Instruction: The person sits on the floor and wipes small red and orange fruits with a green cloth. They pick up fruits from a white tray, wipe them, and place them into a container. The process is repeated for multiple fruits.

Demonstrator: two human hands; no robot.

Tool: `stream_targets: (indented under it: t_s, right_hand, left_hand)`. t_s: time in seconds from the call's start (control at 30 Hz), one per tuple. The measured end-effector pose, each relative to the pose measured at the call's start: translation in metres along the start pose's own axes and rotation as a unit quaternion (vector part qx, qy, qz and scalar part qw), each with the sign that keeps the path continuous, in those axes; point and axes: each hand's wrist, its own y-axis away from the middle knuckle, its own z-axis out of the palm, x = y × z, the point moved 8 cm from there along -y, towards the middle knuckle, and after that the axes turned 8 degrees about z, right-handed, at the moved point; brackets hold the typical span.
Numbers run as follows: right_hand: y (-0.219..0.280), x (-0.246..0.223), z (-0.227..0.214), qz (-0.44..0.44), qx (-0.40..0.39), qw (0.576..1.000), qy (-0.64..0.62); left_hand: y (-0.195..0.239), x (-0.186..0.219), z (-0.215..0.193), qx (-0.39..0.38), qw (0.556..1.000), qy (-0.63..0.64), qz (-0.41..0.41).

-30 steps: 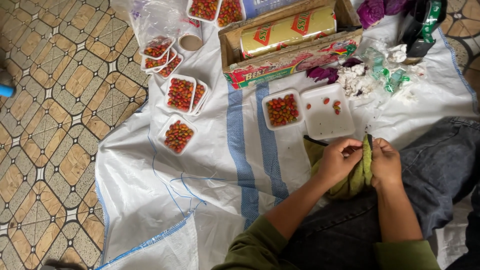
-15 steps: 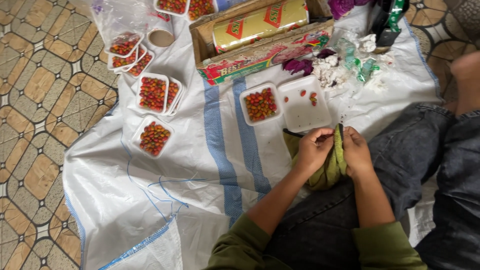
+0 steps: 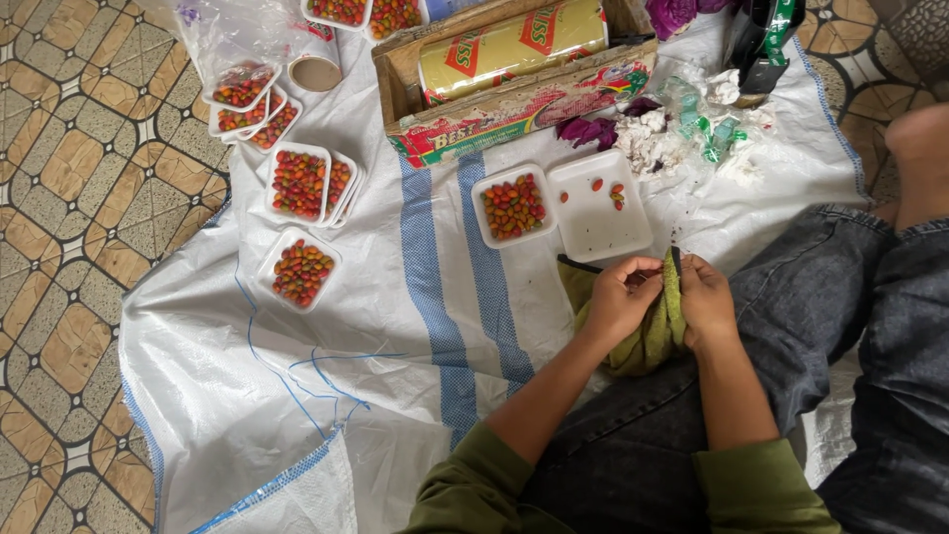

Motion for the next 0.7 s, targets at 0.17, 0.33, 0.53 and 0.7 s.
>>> stream_targets:
  t_s: [0.17, 0.33, 0.53, 0.7]
  right_hand:
    - [-0.008, 0.012, -0.005, 0.024, -0.009, 0.999, -0.019]
    - [-0.028, 0.042, -0.012, 0.062, -0.021, 0.998, -0.025]
    - [-0.028, 0.044, -0.012, 0.052, -0.024, 0.998, 0.01]
    - [-0.043, 0.058, -0.017, -0.021, -0.03, 0.999, 0.015]
  left_hand:
    - [0.0, -0.002, -0.001, 0.0, 1.0, -0.008, 0.003]
    - [-0.001, 0.009, -0.002, 0.007, 1.0, -0.012, 0.018]
    - [-0.001, 0.006, -0.007, 0.017, 0.999, -0.027, 0.029]
    - [-0.001, 0.005, -0.004, 0.011, 0.999, -0.007, 0.031]
